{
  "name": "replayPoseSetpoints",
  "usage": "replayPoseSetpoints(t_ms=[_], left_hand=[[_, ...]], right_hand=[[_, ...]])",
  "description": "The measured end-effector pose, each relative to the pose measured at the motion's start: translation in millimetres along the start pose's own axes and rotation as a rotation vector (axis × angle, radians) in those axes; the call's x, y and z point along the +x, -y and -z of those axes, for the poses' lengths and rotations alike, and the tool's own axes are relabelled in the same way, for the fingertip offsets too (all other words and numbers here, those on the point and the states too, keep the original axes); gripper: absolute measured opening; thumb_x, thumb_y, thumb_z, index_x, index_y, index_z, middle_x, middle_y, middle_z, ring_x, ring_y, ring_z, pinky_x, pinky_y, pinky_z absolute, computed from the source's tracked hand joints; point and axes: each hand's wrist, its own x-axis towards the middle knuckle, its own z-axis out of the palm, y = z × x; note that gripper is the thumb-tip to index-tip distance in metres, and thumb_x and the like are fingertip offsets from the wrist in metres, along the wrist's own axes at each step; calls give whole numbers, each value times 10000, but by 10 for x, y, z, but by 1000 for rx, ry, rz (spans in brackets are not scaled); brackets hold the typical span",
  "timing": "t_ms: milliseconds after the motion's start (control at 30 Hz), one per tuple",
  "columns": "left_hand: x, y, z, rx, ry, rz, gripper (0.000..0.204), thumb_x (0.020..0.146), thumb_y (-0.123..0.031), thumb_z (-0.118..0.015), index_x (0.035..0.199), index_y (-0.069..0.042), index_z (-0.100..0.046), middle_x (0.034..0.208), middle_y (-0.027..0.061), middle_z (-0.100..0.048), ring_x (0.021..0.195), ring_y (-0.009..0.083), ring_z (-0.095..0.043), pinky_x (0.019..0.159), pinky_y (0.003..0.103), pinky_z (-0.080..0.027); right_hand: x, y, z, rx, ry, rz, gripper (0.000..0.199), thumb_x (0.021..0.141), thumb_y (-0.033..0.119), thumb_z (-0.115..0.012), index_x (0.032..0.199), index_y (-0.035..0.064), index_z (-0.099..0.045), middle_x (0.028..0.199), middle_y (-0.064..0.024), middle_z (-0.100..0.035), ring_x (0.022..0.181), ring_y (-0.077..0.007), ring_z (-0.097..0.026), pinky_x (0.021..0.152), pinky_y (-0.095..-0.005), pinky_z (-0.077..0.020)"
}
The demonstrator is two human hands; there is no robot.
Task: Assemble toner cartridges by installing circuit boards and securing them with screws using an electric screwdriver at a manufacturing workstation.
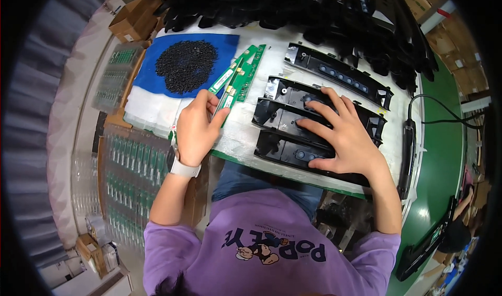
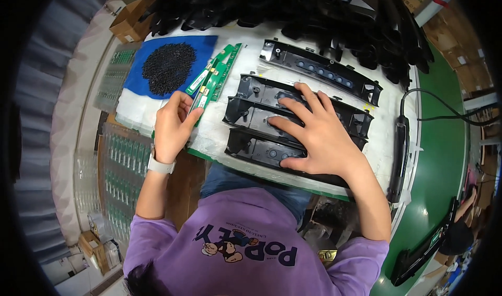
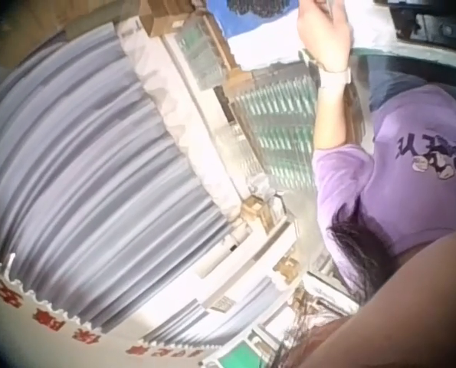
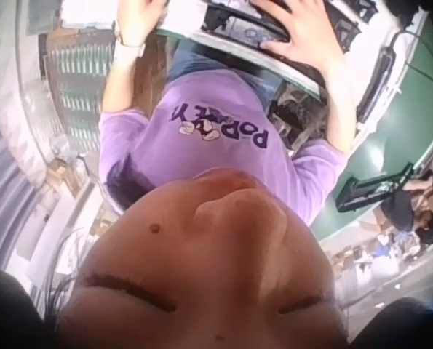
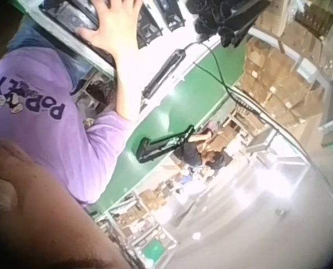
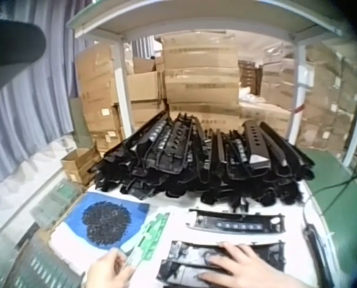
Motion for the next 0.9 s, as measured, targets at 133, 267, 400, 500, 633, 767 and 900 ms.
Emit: replayPoseSetpoints(t_ms=[133, 267, 400, 500, 633, 767, 900], left_hand=[[16, -1, -4, -52, -25, 30, 238, 753, -95, -735, 900, 3, -574, 662, 75, -592, 523, 165, -540, 515, 298, -425], [23, 117, 25, -94, 38, 58, 268, 734, -93, -754, 928, 30, -617, 643, 69, -579, 512, 127, -493, 499, 265, -391], [32, 93, 84, -90, 111, 93, 196, 756, -103, -725, 835, 35, -609, 604, 79, -543, 518, 125, -460, 503, 277, -364], [-5, 16, 133, -102, 77, 92, 183, 771, -110, -702, 813, 35, -599, 594, 87, -528, 525, 120, -453, 512, 289, -360], [-103, 77, 174, -334, 78, 209, 141, 846, -108, -662, 828, 11, -588, 663, 51, -595, 566, 68, -486, 509, 237, -378], [-154, -121, 169, -787, 104, 315, 98, 902, -110, -628, 888, -32, -571, 747, 11, -634, 611, 33, -528, 510, 174, -410], [-148, -456, -109, -950, 110, 179, 107, 882, -90, -648, 919, -37, -564, 791, 17, -639, 639, 34, -559, 527, 165, -415]], right_hand=[[9, -94, 75, 20, -5, -47, 779, 542, 446, -806, 1233, 162, -584, 1399, -129, -411, 1356, -366, -305, 1083, -599, -216], [59, -219, 198, 203, -220, -124, 670, 646, 363, -782, 1229, 108, -572, 1330, -160, -482, 1229, -348, -458, 1039, -476, -338], [85, -601, 74, -145, -369, -447, 561, 768, 360, -707, 1219, 54, -575, 1292, -213, -503, 1181, -387, -500, 993, -427, -406], [52, -625, -30, -32, -348, -437, 486, 777, 339, -709, 1154, 46, -615, 1311, -234, -473, 1206, -390, -480, 1002, -431, -402], [49, -494, -52, -49, -310, -368, 423, 789, 328, -698, 1095, 42, -641, 1317, -234, -465, 1206, -400, -474, 996, -424, -409], [124, -220, 54, 16, -425, -323, 326, 770, 189, -705, 1052, 39, -643, 1235, -190, -524, 1113, -333, -536, 917, -392, -449], [330, 184, 139, 452, -582, -77, 139, 748, 22, -677, 885, -3, -664, 800, -89, -635, 747, -199, -625, 680, -278, -494]])
